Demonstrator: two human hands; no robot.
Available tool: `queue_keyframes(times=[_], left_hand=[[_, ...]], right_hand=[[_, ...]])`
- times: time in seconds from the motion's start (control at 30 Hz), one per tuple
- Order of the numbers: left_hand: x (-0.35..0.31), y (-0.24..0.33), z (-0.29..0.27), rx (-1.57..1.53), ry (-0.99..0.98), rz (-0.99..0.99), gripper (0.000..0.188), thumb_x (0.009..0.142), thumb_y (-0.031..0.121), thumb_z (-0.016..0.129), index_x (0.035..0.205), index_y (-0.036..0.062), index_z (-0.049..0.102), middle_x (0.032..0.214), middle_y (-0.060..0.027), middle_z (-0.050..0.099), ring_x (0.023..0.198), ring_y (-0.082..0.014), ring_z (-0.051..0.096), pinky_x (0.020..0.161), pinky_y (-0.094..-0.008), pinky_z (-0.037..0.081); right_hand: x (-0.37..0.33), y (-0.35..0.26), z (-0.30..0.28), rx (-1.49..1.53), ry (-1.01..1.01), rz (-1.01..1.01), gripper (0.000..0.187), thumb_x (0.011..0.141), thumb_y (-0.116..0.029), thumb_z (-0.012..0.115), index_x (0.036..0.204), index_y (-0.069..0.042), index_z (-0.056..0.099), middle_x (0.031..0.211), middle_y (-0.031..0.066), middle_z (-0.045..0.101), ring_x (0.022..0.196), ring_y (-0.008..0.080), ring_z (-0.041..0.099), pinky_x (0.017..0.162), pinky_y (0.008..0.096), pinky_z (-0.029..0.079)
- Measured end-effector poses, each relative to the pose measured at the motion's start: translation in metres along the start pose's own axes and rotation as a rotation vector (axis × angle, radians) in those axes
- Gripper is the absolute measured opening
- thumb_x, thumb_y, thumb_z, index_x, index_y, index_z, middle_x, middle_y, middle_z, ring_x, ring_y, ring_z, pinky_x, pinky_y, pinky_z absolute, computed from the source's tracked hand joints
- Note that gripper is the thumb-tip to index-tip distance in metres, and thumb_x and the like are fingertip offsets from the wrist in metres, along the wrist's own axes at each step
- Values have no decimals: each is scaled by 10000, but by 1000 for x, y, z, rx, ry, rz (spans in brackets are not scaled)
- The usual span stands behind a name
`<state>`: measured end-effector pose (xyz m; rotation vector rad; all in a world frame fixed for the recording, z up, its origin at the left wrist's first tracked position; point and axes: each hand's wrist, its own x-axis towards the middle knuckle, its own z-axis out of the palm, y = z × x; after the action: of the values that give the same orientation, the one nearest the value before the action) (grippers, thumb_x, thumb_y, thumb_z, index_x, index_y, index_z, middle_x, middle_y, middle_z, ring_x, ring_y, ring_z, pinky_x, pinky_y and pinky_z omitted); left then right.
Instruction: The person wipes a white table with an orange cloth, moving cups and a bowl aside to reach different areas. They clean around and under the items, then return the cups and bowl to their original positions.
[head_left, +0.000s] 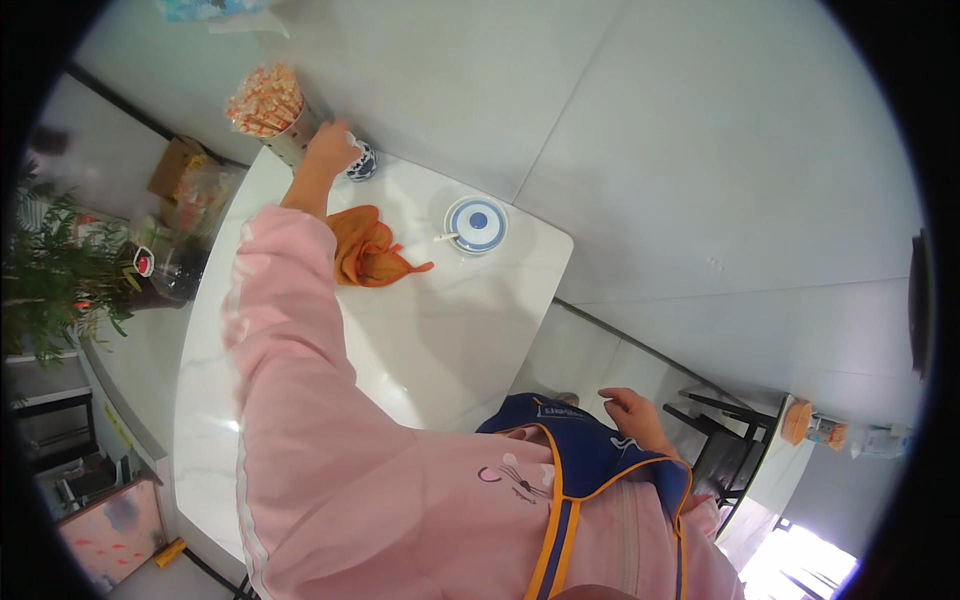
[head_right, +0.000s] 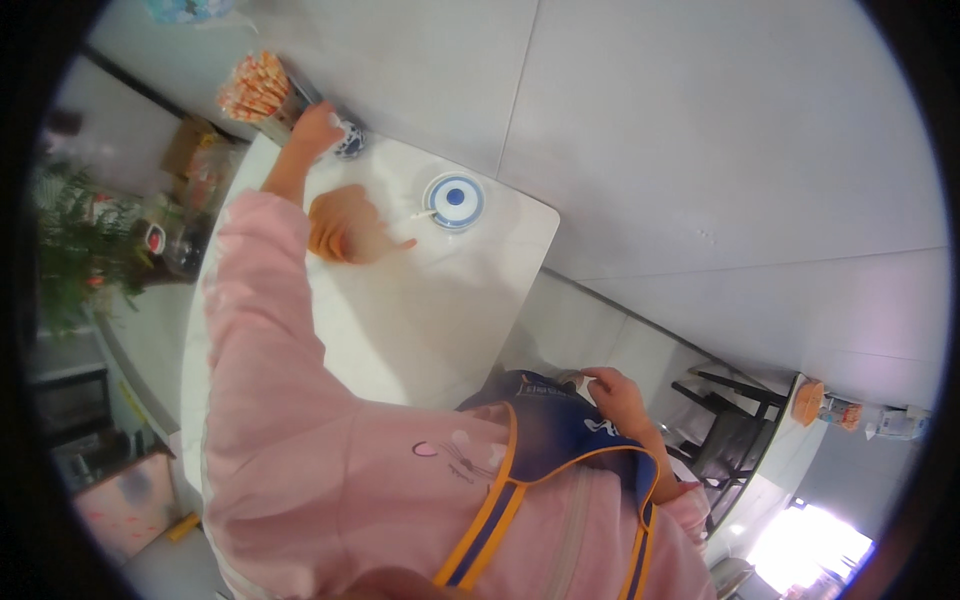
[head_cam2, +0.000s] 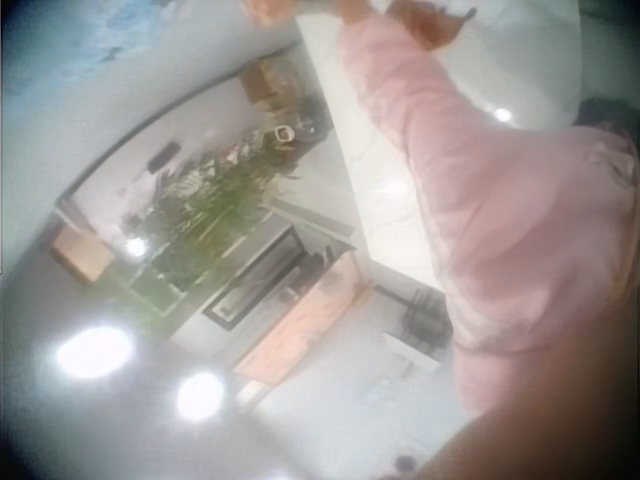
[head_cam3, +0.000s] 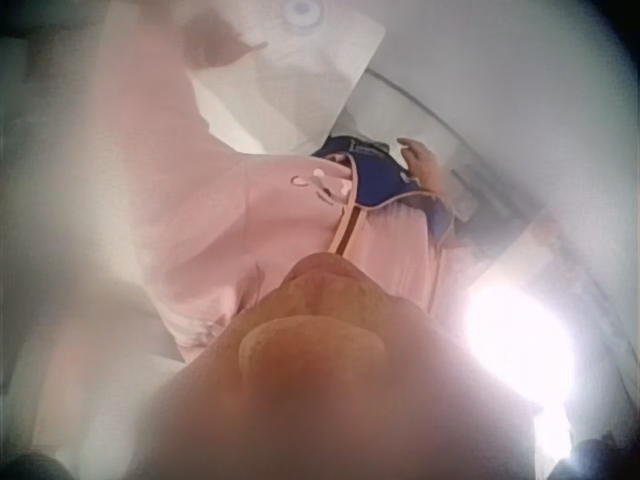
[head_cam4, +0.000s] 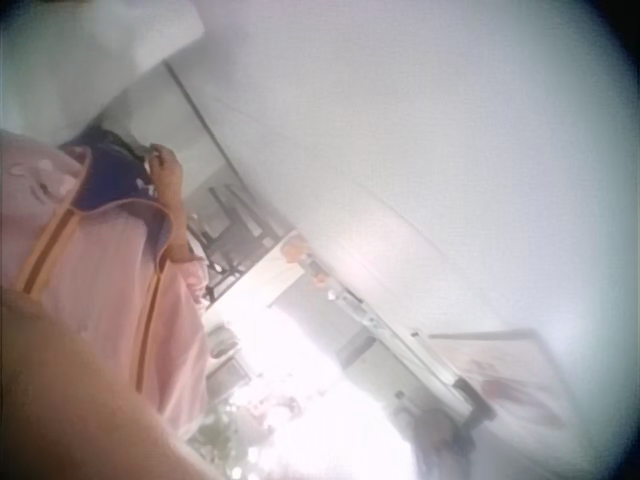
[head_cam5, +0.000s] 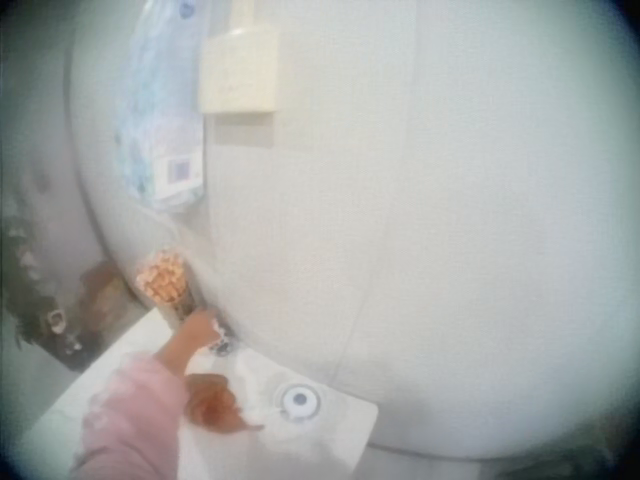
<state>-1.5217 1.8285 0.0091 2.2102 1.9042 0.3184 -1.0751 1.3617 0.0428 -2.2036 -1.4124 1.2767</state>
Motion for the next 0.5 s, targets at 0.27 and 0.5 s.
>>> queue_keyframes(times=[0.27,0.5], left_hand=[[-72,7,-68,-67,6,-39,424,706,230,679,1064,28,578,1022,-217,628,996,-364,589,868,-405,472],[-171,25,-155,-46,25,-139,413,747,250,648,1085,18,603,1025,-211,639,958,-360,609,832,-404,476]], right_hand=[[25,-4,5,-50,-139,-152,256,851,-167,573,1077,-85,662,984,135,659,833,263,643,758,332,505],[89,-37,34,-169,-328,-554,257,849,-135,530,1070,-90,653,1015,137,646,955,324,597,856,397,474]])
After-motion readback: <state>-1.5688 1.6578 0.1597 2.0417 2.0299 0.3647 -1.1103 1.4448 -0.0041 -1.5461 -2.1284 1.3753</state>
